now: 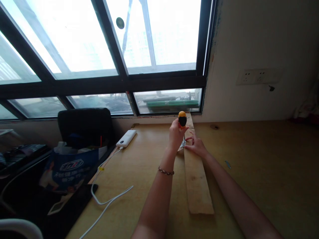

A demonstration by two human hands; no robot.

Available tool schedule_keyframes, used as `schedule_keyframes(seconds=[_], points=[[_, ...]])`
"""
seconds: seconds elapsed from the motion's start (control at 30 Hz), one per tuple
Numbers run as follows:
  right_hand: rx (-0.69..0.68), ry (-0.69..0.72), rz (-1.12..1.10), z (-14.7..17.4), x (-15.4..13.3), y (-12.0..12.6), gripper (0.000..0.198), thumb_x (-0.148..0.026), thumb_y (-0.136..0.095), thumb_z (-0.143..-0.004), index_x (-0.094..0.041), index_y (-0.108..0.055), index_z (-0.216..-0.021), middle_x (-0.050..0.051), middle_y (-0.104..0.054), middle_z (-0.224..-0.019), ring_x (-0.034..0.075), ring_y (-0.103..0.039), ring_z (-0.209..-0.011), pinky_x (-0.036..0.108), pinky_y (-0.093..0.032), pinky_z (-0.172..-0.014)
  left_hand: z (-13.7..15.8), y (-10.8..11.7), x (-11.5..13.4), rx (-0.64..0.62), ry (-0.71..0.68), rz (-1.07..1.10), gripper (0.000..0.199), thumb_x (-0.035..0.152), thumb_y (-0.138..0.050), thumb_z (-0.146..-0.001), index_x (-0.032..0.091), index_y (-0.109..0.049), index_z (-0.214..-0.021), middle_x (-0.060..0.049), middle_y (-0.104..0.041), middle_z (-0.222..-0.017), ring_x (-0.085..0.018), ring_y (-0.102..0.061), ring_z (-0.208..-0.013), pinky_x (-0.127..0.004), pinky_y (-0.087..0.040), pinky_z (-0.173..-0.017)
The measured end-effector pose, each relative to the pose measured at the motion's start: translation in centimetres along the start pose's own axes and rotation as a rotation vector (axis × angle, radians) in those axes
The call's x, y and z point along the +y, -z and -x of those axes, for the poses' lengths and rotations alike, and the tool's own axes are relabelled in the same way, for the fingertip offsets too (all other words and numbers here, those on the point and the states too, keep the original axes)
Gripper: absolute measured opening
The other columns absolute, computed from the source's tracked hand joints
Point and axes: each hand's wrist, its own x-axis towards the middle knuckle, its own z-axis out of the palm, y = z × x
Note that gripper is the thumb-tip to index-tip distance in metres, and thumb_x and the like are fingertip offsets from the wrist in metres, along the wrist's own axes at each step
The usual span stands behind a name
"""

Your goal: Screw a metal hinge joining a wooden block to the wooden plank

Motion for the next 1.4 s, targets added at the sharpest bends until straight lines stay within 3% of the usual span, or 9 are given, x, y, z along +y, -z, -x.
schedule_keyframes(seconds=[0.17,0.4,0.77,1.07,1.4], points=[[-0.002,0.002,-0.007,0.0,0.0,0.1,0.084,-0.028,-0.071,-0.059,-0.021,-0.028,-0.13,0.003,-0.064,-0.095,0.009,-0.048,-0.05,0.024,-0.042,-0.049,-0.2,0.5,-0.2,-0.036,0.052,0.152,0.031,0.018,-0.057,-0.073,0.02,-0.044,-0.101,-0.004,-0.062,-0.088,-0.017,-0.06,-0.08,-0.029,-0.045,-0.071],[-0.007,0.015,-0.015,0.0,0.0,0.2,0.084,-0.027,-0.071,-0.06,-0.023,-0.027,-0.131,0.002,-0.064,-0.095,0.009,-0.048,-0.05,0.024,-0.043,-0.051,0.0,-0.5,-1.0,-0.146,0.009,0.239,0.024,0.007,-0.046,-0.075,0.018,-0.045,-0.096,-0.007,-0.062,-0.093,-0.016,-0.059,-0.085,-0.032,-0.045,-0.076],[-0.001,-0.006,-0.036,0.0,0.0,0.1,0.081,-0.024,-0.069,-0.06,-0.022,-0.028,-0.13,0.002,-0.064,-0.095,0.009,-0.048,-0.05,0.024,-0.043,-0.051,0.6,-1.1,-0.8,-0.063,0.066,0.255,0.022,0.025,-0.063,-0.07,0.018,-0.05,-0.086,-0.003,-0.06,-0.085,-0.015,-0.059,-0.083,-0.031,-0.045,-0.078],[0.003,0.01,-0.009,0.0,-0.1,0.1,0.08,-0.024,-0.07,-0.06,-0.023,-0.03,-0.129,0.002,-0.065,-0.093,0.009,-0.049,-0.05,0.025,-0.043,-0.052,0.3,-0.6,-0.8,-0.28,-0.021,0.322,0.024,0.019,-0.05,-0.079,0.019,-0.055,-0.102,-0.008,-0.062,-0.099,-0.018,-0.058,-0.094,-0.029,-0.044,-0.082],[0.005,0.008,-0.01,0.0,0.0,0.1,0.084,-0.027,-0.071,-0.059,-0.023,-0.027,-0.131,0.002,-0.064,-0.093,0.009,-0.049,-0.05,0.024,-0.042,-0.05,0.7,-1.2,-2.4,-0.166,0.088,0.365,0.024,0.023,-0.06,-0.073,0.018,-0.053,-0.095,-0.007,-0.062,-0.093,-0.017,-0.058,-0.092,-0.029,-0.043,-0.081]])
